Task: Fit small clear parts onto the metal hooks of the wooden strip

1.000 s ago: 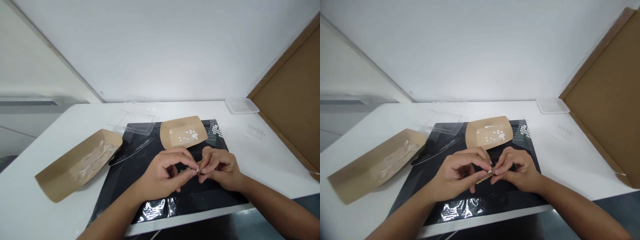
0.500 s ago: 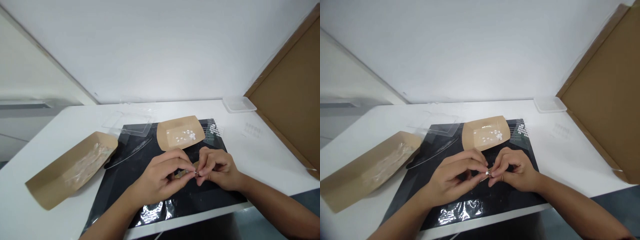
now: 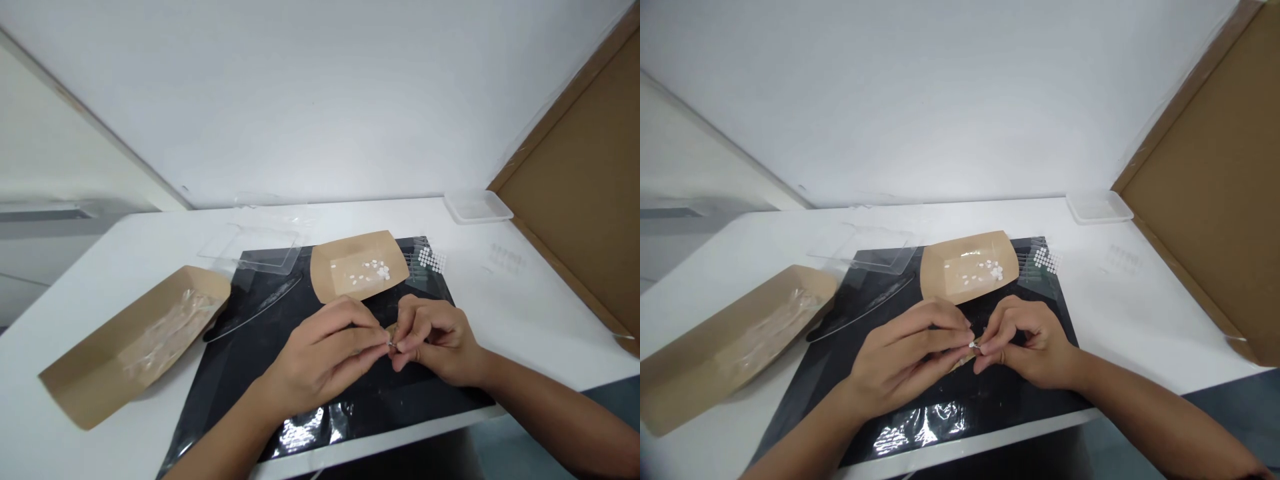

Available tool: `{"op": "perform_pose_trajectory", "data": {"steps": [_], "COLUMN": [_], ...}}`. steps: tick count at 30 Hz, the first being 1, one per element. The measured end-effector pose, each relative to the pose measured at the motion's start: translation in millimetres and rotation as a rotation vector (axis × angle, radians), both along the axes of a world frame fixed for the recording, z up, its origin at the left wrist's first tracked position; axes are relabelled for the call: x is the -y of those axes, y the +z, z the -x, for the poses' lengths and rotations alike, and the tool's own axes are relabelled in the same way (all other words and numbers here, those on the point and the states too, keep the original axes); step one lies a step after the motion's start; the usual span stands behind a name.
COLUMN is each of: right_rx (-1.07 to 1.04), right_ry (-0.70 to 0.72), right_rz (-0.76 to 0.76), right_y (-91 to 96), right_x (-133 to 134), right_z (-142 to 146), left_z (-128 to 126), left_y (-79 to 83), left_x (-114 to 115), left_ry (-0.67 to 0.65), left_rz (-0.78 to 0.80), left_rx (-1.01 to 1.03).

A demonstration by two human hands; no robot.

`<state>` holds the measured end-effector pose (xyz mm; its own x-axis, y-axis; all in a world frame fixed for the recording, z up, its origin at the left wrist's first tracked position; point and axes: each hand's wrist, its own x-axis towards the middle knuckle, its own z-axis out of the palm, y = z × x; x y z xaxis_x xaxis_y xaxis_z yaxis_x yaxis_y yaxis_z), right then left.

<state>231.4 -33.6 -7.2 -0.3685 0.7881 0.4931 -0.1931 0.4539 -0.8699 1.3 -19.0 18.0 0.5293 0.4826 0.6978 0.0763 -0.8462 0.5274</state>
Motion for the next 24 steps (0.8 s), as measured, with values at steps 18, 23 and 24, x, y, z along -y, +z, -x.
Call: {"op": "perform_pose_trajectory", "data": {"steps": [18,23,24], "right_rx": [-0.163,-0.163,-0.166], "right_ry": [0.230,0.324,0.331], "right_rz": [0.415,0.519,0.533], "right_y": [-7.2,-6.9,-7.2], "right_x": [-1.6,-5.4,-5.9], "right_z": [0.4,-2.0,-2.1], "left_z": [7.1,4.4,3.9], "left_y": [4.1,6.1,6.1], "left_x": [3.2,3.7,3.9], "left_ry": [0.056,0.037,0.037], "left_rz": [-0.185,-0.182,-0.184], "left_rx": [-0.201,-0.218,-0.227]}}
